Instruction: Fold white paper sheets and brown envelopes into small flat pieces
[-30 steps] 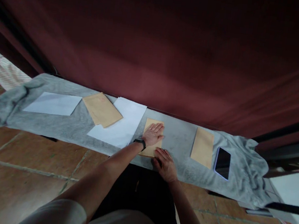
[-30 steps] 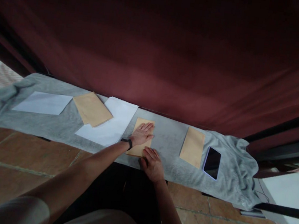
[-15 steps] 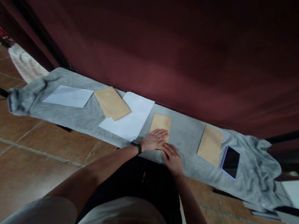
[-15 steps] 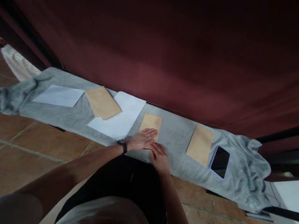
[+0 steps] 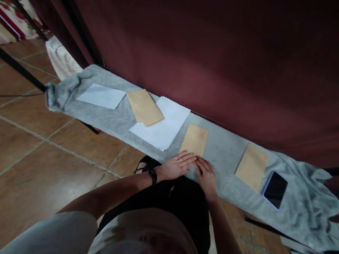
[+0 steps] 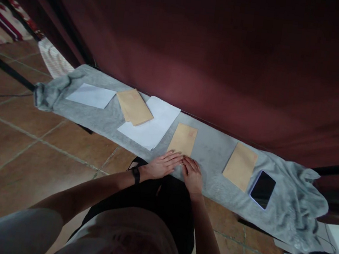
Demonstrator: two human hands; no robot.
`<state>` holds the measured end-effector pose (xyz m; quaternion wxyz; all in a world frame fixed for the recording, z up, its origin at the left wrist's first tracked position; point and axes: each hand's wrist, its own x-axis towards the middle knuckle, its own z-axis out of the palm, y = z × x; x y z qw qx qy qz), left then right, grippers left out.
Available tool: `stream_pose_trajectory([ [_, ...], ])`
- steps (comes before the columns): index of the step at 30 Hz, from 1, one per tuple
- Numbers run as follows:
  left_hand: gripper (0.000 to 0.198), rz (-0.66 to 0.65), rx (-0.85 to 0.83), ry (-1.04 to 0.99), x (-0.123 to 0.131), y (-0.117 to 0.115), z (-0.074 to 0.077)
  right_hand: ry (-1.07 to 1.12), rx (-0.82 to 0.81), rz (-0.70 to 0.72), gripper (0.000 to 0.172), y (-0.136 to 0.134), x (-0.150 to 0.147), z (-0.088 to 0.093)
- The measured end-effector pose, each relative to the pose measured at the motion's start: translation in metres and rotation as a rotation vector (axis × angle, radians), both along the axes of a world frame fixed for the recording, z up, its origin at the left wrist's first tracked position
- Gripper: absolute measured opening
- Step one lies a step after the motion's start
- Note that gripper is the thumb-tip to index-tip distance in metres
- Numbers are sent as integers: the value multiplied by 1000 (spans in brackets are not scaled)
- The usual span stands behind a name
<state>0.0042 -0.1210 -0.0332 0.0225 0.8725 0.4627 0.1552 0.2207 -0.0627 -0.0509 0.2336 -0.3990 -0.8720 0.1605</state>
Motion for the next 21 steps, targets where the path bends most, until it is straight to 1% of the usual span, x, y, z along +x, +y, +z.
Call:
stream_pose_trajectory([
  [3,64,-14,-19,16,-2,-6,-6,-2,3,4,39,0,1,1],
  [5,63,3,-24,8,-2,-9,-12,-1,14,-19,40,-3,1,0],
  [9,63,13,-14,-33,-1,-11,-20,-8,78,-89,46,-23,-13,-4],
  [12,64,16,-22,-39,0,-12,-21,-77,74,-61,51,-45,-29,-7],
  [15,61,26,-37,-38,1,-13,-18,-151,54,-77,57,-58,-37,-9],
  [17,62,16,-45,-38,0,-13,-16,-168,62,-94,57,-61,-35,-10],
  [21,70,12,-48,-27,-4,-15,-14,-153,113,-126,54,-59,-23,-12],
])
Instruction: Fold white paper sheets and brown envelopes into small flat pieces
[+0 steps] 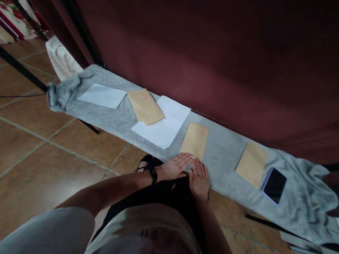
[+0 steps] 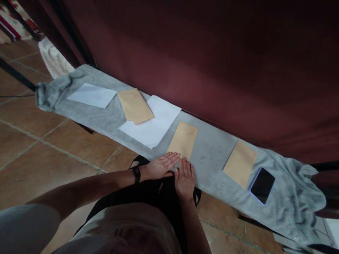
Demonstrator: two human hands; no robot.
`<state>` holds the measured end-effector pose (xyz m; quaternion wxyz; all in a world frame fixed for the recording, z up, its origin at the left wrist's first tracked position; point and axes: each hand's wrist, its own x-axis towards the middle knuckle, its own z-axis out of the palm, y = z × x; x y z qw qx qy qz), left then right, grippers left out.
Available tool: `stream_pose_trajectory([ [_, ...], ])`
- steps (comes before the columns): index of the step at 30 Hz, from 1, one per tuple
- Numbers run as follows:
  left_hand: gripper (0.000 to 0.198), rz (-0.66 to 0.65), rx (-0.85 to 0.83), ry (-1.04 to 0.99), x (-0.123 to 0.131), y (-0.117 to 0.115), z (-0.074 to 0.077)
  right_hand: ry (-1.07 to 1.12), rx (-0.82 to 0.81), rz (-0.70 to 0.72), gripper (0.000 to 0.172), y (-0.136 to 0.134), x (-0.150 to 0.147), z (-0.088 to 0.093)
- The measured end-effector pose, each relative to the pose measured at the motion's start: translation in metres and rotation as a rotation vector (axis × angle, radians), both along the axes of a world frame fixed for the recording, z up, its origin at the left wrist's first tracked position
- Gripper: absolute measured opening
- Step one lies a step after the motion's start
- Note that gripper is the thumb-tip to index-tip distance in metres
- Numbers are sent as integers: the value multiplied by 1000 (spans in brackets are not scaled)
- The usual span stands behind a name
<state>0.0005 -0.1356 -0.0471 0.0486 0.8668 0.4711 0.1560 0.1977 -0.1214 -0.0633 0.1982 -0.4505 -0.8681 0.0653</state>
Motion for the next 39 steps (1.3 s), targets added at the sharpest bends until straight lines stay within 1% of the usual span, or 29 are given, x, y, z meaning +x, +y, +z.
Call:
stream_pose_trajectory([
  [4,71,29,22,14,-8,-5,-2,-16,5,-34,52,2,10,0],
  [7,71,56,28,-18,-17,-8,-3,-18,-3,-63,52,3,15,0],
  [11,69,92,33,2,-26,-11,-1,-18,-17,-95,51,3,19,3],
  [13,68,112,40,24,-25,-12,1,-19,-19,-118,51,2,15,7],
  [15,68,150,52,27,-18,-13,2,-18,-19,-124,51,0,5,10],
  [17,65,184,60,17,-8,-13,3,-17,-24,-81,51,-4,-7,12],
  [20,58,176,44,21,3,-14,3,-12,-22,-17,50,-7,-20,11],
  [22,57,160,22,35,5,-14,3,-4,-8,-25,50,-7,-21,9],
  [26,52,167,-15,37,0,-9,8,5,16,-42,48,-3,-7,8],
  [29,50,167,-63,37,3,4,12,11,26,-30,47,-2,1,8],
  [31,52,165,-111,47,11,20,13,22,33,-37,46,-2,0,7],
  [36,58,218,-224,64,35,76,11,59,49,-76,44,-4,-5,4],
  [39,60,264,-222,56,41,111,10,67,56,-69,44,-3,-5,3],
])
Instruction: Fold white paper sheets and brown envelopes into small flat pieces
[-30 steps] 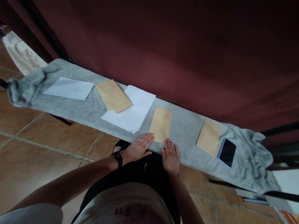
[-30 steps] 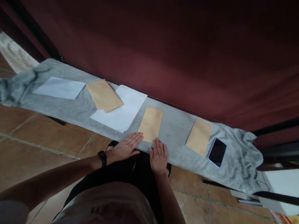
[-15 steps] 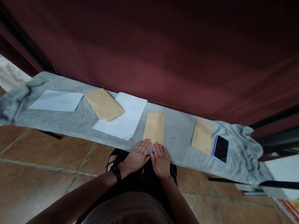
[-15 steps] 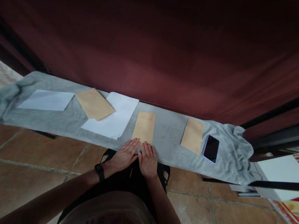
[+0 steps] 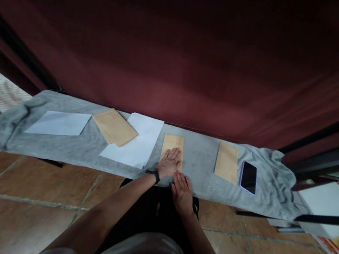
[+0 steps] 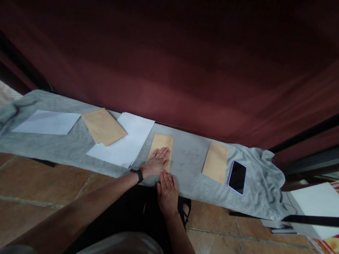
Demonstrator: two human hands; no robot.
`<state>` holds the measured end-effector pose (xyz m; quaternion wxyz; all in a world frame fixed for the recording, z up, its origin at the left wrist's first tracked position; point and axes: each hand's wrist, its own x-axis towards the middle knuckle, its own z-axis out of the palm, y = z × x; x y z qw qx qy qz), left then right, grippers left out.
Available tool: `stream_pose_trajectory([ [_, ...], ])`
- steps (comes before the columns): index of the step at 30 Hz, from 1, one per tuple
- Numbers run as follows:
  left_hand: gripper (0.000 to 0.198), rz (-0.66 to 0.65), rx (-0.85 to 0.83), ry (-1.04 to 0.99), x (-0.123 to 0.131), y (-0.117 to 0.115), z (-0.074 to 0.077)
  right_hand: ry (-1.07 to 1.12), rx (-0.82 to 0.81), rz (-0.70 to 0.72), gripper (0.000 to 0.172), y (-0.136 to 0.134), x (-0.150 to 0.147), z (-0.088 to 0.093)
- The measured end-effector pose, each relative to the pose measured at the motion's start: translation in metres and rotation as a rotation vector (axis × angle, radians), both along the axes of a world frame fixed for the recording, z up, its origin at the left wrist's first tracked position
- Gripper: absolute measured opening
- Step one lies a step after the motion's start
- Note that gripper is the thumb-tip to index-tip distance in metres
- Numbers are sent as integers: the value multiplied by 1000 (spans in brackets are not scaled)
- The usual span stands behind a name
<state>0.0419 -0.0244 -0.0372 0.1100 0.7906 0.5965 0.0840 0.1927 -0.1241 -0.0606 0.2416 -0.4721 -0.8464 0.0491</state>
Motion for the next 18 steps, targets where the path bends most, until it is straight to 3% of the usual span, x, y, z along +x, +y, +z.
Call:
stream_pose_trajectory([
  [4,64,84,50,6,2,37,-2,5,10,6,44,1,0,0],
  [9,67,91,83,-14,1,63,-3,4,29,17,44,2,0,1],
  [13,62,73,81,-30,0,65,-2,0,38,23,43,2,0,0],
  [18,54,-15,54,-7,-1,44,-3,24,49,6,43,2,-1,-2],
])
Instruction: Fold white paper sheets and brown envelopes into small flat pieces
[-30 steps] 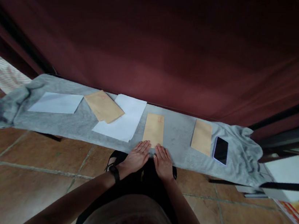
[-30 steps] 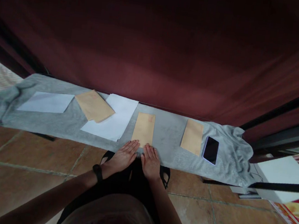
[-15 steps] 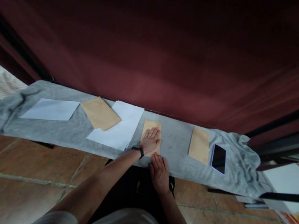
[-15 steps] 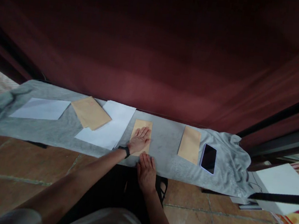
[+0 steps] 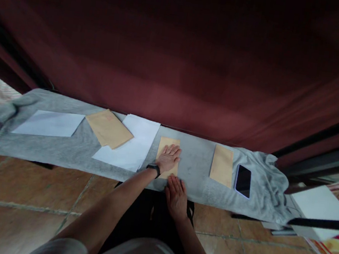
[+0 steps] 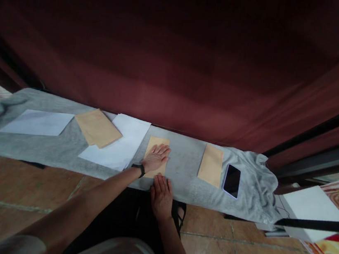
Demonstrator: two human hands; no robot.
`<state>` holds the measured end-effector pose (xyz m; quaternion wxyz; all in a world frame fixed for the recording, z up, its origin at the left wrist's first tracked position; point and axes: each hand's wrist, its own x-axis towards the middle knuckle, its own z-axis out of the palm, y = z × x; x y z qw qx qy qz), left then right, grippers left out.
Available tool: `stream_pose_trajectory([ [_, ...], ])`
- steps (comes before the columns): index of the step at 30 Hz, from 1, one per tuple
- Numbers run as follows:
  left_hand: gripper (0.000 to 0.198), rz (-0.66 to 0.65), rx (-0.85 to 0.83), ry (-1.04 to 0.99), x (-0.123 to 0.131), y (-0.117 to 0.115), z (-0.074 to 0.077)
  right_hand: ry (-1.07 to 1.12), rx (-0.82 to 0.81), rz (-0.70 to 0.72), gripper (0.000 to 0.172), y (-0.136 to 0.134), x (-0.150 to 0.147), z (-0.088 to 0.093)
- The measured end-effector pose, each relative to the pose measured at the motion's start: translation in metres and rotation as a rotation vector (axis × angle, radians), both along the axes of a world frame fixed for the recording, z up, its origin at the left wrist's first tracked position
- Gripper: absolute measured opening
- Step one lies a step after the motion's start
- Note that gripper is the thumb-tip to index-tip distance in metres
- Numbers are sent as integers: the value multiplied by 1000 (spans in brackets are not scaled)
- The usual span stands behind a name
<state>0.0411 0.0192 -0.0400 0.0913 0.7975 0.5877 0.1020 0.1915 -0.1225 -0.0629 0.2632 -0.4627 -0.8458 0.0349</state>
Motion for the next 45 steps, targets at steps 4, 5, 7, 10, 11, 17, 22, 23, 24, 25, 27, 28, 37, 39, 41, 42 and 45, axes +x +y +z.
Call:
stream_pose_trajectory([
  [4,54,-71,-19,-8,-4,-29,-1,3,-1,-8,44,0,0,-1],
  [5,54,-90,-27,-10,-6,-37,0,3,0,-12,43,0,-1,-1],
  [7,54,-126,-50,-10,-9,-54,1,5,0,-29,41,-1,-2,-2],
  [10,53,-126,-54,-17,-13,-85,2,4,-2,-53,41,-2,-2,-3],
  [11,52,-95,-36,-28,-14,-96,1,1,-3,-51,41,-2,-2,-3],
  [17,52,273,80,-123,-20,-141,-5,-19,-13,-18,46,-3,0,-1],
  [22,58,430,37,-194,-18,-135,11,-20,-22,-51,46,-4,-5,1],
  [23,59,457,19,-209,-17,-131,16,-23,-23,-57,46,-5,-7,2],
  [24,61,484,-1,-233,-17,-126,19,-27,-23,-62,46,-6,-8,2],
  [25,63,513,-18,-266,-17,-122,22,-31,-23,-68,47,-6,-9,3],
  [27,67,587,-50,-379,-19,-114,24,-32,-20,-79,46,-7,-11,4],
  [28,70,629,-69,-474,-21,-110,24,-30,-15,-85,46,-7,-12,4],
  [37,58,589,-172,-998,-20,-100,31,-15,-48,-219,41,9,-24,22],
  [39,51,527,-179,-1061,-13,-103,42,89,-129,-264,39,18,-22,30],
  [41,45,482,-185,-1157,-9,-106,50,340,-265,-304,36,27,-18,37],
  [42,45,482,-192,-1208,-7,-109,52,481,-336,-318,35,31,-16,39],
  [45,51,568,-283,-1316,-4,-116,50,758,-469,-342,43,39,-16,42],
])
